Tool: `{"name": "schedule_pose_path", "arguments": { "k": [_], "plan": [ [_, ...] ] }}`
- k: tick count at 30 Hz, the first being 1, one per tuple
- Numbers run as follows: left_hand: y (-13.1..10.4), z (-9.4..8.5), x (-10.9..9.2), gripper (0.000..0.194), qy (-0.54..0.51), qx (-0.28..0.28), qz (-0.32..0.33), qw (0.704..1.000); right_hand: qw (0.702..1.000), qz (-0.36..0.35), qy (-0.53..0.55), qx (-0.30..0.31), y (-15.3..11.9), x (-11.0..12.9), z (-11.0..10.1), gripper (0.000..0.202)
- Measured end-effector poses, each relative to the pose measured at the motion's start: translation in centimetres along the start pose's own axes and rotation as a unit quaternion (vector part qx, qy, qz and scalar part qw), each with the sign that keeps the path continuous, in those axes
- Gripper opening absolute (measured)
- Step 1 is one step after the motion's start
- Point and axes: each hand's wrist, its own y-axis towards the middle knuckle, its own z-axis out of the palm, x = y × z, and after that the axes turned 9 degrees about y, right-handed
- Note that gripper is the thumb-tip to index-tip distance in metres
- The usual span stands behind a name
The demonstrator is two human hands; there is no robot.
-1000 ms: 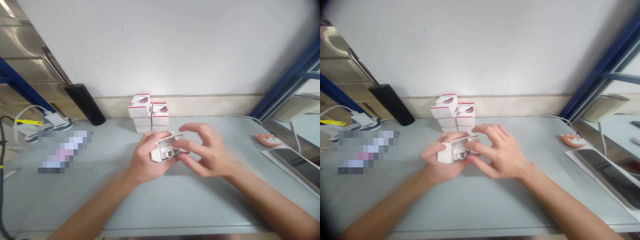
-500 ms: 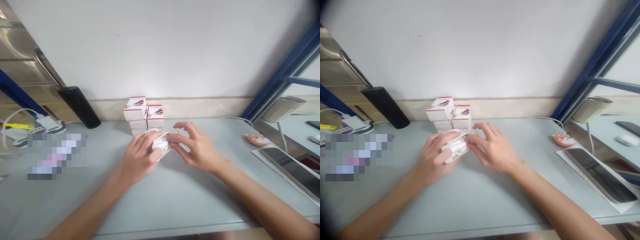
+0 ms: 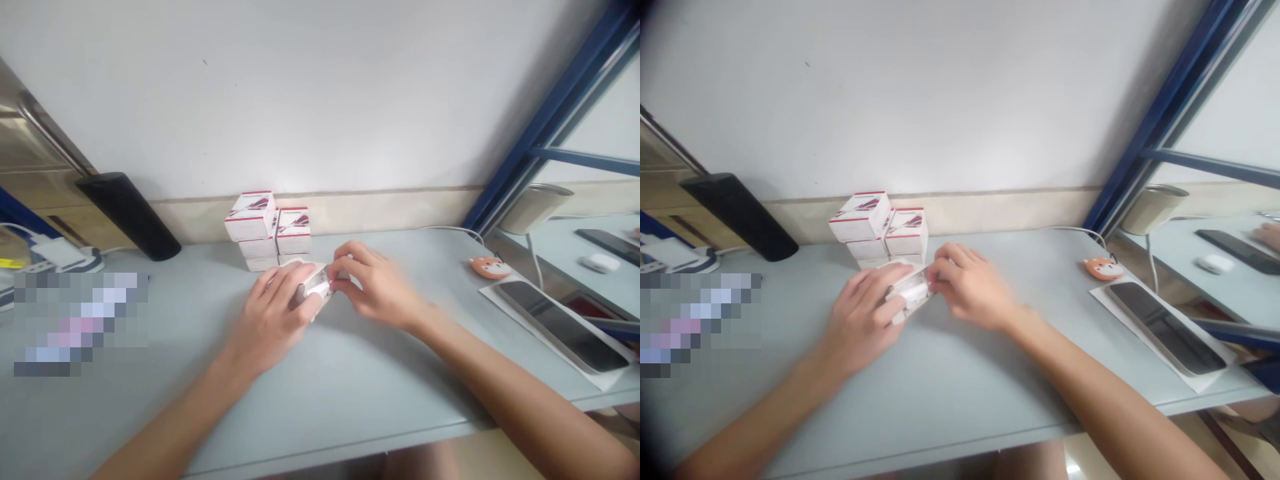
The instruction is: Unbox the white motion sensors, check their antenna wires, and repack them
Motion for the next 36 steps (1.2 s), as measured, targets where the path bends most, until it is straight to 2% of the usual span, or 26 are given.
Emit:
{"name": "schedule_pose_path", "arguments": {
  "k": [6,11,15,17,19,22,24,26,29,31,33,36],
  "plan": [
    [-0.1,0.1,0.4,0.030,-0.031,0.000,-0.059,0.998,0.985,-0.004,0.129,-0.114,0.3,-0.7,-0.5,0.014],
    [-0.2,0.3,0.4,0.036,-0.045,0.002,-0.077,0.996,0.983,0.043,0.098,-0.146,0.0,0.0,1.1,0.007],
    [-0.2,0.4,0.2,0.038,-0.038,0.000,-0.093,0.995,0.974,0.038,0.050,-0.220,-1.3,1.6,3.3,0.007],
    [-0.3,0.4,0.3,0.040,-0.037,0.003,-0.109,0.993,0.978,-0.020,0.043,-0.203,-2.0,2.3,4.0,0.009],
    [-0.4,0.4,0.5,0.043,-0.044,0.003,-0.119,0.992,0.986,-0.101,0.033,-0.125,-2.4,2.8,4.3,0.008],
    [-0.5,0.4,0.9,0.044,-0.056,-0.006,-0.135,0.989,0.981,-0.192,-0.012,-0.034,-2.4,2.3,4.6,0.007],
    [-0.5,0.5,1.1,0.043,-0.062,-0.022,-0.141,0.988,0.968,-0.240,-0.060,-0.026,-1.9,1.1,4.6,0.008],
    [-0.5,0.5,1.2,0.044,-0.070,-0.039,-0.139,0.987,0.954,-0.271,-0.106,-0.073,-1.3,-0.5,4.4,0.008],
    [-0.5,0.4,1.2,0.044,-0.077,-0.032,-0.130,0.988,0.937,-0.239,-0.152,-0.206,-0.5,-2.2,3.4,0.011],
    [-0.5,0.3,1.0,0.040,-0.073,-0.008,-0.113,0.991,0.932,-0.194,-0.149,-0.266,-0.1,-2.1,2.4,0.014],
    [-0.5,0.2,0.9,0.036,-0.066,0.007,-0.081,0.994,0.945,-0.167,-0.126,-0.252,0.1,-1.1,1.6,0.019],
    [-0.5,0.2,0.6,0.030,-0.052,0.005,-0.039,0.998,0.975,-0.147,-0.098,-0.134,0.1,0.8,1.0,0.031]
  ]
}}
